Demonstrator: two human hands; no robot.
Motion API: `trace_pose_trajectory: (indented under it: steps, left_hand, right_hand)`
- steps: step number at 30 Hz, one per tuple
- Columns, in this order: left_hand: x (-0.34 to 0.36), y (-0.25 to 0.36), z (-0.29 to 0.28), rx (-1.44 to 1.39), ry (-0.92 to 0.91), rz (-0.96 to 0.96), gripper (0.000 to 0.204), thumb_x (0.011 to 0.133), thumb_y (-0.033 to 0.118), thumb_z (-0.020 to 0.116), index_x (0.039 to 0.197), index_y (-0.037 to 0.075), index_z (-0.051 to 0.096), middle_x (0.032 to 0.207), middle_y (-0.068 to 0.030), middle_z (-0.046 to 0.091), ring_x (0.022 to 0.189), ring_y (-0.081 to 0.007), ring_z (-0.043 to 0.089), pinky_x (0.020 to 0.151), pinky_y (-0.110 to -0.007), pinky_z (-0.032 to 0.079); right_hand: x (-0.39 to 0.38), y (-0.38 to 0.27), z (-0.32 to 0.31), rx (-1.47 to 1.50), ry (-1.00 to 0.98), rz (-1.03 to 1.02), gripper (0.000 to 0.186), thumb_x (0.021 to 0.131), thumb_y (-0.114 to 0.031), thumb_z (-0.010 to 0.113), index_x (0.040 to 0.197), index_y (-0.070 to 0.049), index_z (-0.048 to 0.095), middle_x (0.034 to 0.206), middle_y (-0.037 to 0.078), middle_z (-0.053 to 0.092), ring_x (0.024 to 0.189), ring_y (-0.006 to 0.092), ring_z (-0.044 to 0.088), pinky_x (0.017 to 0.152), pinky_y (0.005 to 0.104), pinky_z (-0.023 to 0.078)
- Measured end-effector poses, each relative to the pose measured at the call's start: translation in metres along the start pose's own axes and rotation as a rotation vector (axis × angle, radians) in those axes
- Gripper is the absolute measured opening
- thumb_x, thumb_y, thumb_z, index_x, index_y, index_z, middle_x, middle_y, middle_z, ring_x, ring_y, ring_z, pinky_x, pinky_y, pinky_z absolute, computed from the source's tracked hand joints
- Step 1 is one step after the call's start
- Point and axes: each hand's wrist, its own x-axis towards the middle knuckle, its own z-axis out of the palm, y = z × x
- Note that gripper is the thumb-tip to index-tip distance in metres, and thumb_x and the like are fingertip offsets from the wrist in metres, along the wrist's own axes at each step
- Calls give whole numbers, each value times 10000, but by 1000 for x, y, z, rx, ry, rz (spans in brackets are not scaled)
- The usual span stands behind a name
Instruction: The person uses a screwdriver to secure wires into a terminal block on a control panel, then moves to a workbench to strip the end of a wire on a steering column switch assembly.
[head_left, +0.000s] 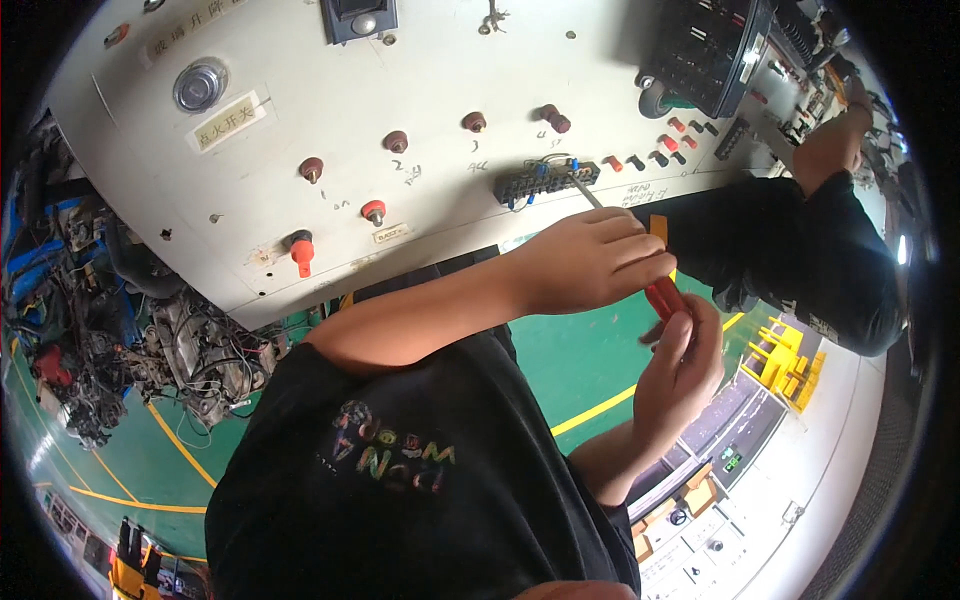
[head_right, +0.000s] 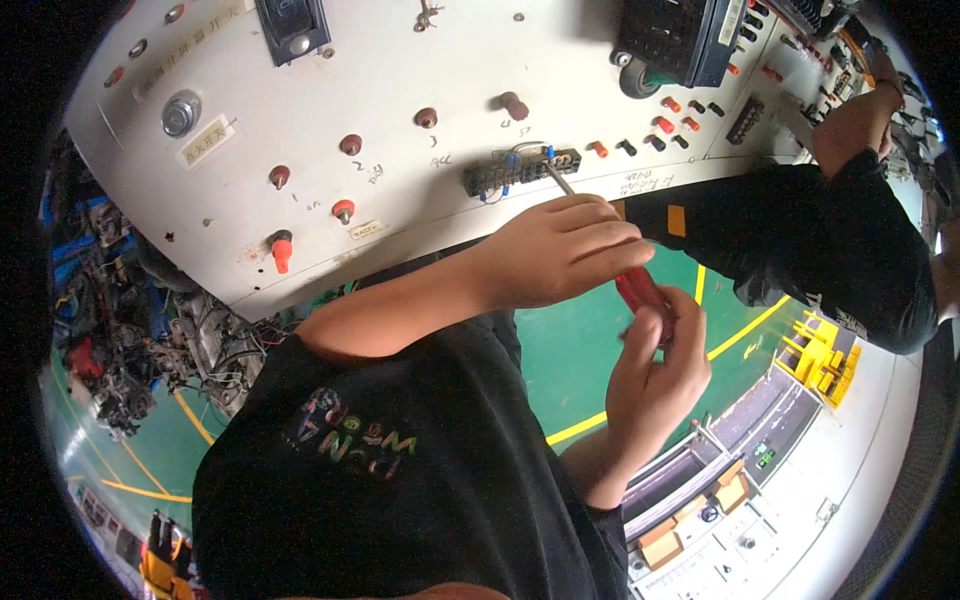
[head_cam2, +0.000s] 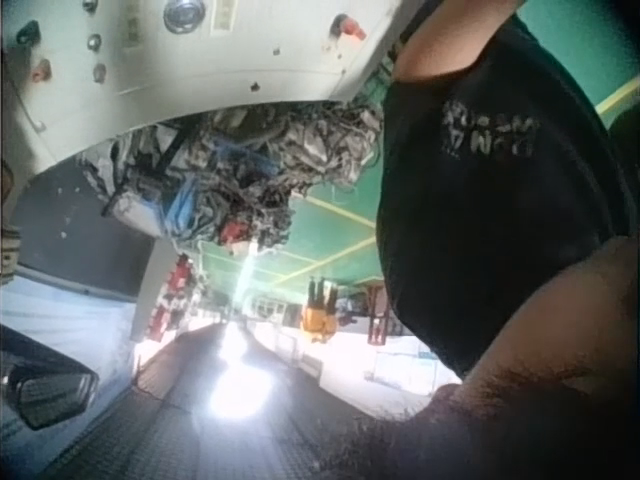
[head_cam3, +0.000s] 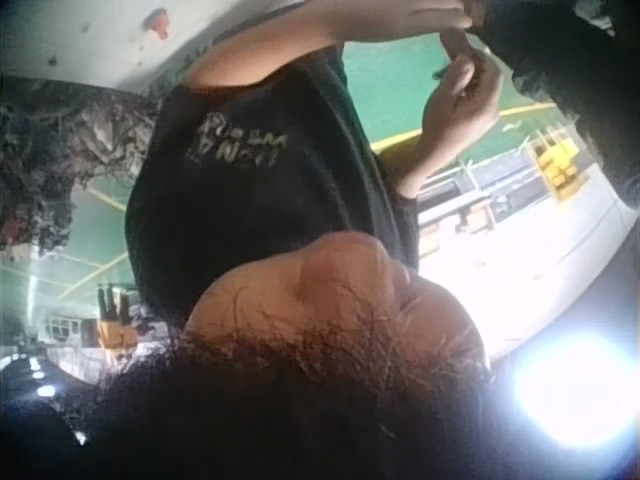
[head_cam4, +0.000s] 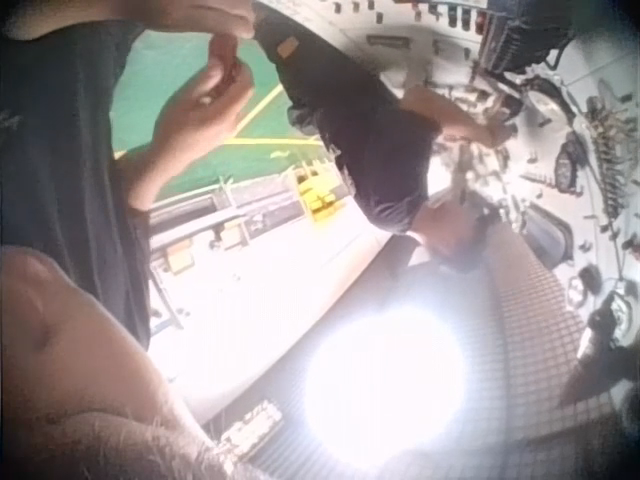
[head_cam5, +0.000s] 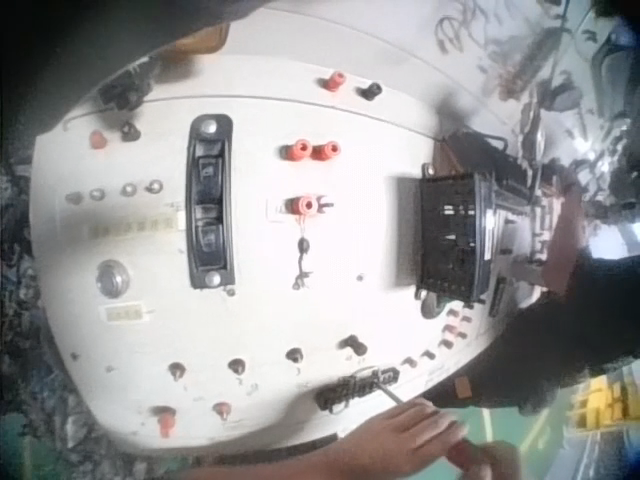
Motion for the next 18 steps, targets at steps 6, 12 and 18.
trace_pose_trajectory:
  steps: [6,12,18]
  left_hand:
    - [0,-2,0,0,37,-22,360,907,102,692,1265,77,656,1154,-96,709,1071,-290,708,929,-393,598]
    - [-4,-4,2,-46,-30,25,370,899,99,696,1266,76,655,1112,-94,703,1038,-282,709,903,-395,602]
    - [-2,-2,4,-19,40,-4,367,917,108,698,1281,91,656,1117,-82,707,1052,-269,708,908,-383,603]
  right_hand:
    - [1,-6,-3,-116,175,-437,204,952,-43,722,1147,14,726,997,167,770,808,239,772,672,306,598]
    - [-4,-3,-9,-148,108,-346,284,1062,-207,604,1214,4,718,948,173,775,761,235,770,682,335,616]
    - [1,2,-2,-83,123,-316,285,1067,-211,610,1222,5,713,926,158,766,717,226,758,626,325,603]
